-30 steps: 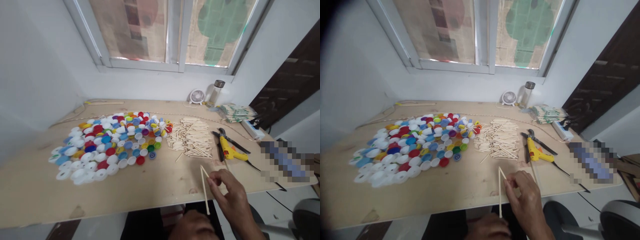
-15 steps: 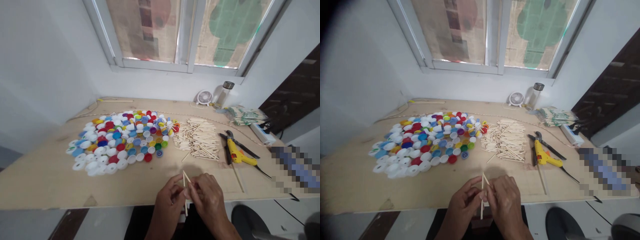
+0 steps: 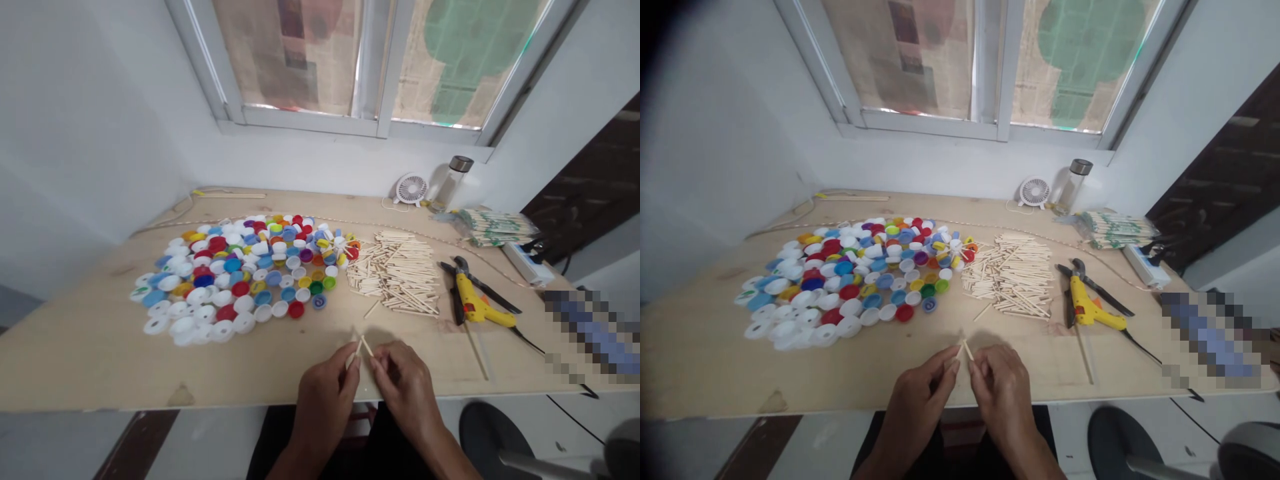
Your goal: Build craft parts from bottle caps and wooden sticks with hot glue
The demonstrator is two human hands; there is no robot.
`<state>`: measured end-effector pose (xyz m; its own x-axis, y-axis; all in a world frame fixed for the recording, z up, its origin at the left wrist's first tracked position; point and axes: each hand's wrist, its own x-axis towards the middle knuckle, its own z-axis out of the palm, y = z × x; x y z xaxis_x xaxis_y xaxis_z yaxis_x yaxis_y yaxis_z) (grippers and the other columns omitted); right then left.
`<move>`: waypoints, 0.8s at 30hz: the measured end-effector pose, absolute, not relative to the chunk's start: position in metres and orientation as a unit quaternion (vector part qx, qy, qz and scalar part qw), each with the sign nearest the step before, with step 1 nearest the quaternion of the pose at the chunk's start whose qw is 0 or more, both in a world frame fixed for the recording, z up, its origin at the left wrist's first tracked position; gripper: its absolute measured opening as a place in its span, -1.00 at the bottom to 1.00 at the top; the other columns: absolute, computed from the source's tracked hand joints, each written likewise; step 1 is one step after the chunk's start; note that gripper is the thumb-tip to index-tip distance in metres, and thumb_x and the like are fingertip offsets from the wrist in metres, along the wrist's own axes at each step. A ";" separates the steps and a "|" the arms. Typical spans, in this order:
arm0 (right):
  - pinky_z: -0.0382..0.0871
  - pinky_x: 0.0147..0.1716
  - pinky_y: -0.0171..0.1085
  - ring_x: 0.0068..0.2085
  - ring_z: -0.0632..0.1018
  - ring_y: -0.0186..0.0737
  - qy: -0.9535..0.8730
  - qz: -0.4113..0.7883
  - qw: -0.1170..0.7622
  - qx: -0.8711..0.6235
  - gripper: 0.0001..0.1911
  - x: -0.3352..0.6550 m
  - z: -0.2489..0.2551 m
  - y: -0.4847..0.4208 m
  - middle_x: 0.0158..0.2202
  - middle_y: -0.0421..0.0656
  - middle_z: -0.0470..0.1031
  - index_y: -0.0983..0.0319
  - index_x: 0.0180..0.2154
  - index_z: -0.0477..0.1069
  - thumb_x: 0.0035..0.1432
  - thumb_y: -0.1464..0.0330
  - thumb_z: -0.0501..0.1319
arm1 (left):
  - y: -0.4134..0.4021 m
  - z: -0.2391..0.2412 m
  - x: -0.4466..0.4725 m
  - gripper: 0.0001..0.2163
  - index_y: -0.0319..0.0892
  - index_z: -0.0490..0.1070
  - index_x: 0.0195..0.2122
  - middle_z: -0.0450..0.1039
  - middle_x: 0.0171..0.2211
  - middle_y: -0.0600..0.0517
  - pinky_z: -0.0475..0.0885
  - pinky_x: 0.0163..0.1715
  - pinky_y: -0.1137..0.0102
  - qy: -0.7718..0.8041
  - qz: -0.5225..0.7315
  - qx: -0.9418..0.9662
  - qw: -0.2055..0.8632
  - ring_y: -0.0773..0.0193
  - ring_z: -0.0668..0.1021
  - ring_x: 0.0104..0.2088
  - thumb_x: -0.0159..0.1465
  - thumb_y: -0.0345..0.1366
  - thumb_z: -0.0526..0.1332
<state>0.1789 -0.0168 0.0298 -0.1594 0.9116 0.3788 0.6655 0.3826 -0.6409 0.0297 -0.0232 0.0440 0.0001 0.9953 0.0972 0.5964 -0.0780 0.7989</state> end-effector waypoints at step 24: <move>0.23 -0.54 -0.41 -0.52 0.36 -0.35 -0.637 0.398 0.389 -0.533 -0.87 0.182 0.026 -0.014 -0.57 -0.29 0.28 0.24 -0.36 0.42 0.16 0.31 0.18 | -0.018 0.052 0.012 -0.68 -0.20 0.54 -0.12 0.40 -0.68 0.13 0.28 -0.59 0.48 0.575 0.314 0.688 0.311 0.33 0.43 -0.64 0.27 -0.23 0.04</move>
<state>0.1821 -0.0142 0.0258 -0.1288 0.9891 0.0711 0.3698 0.1144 -0.9220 0.0120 -0.0180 0.0523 0.1417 0.9871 0.0745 0.5963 -0.1452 0.7895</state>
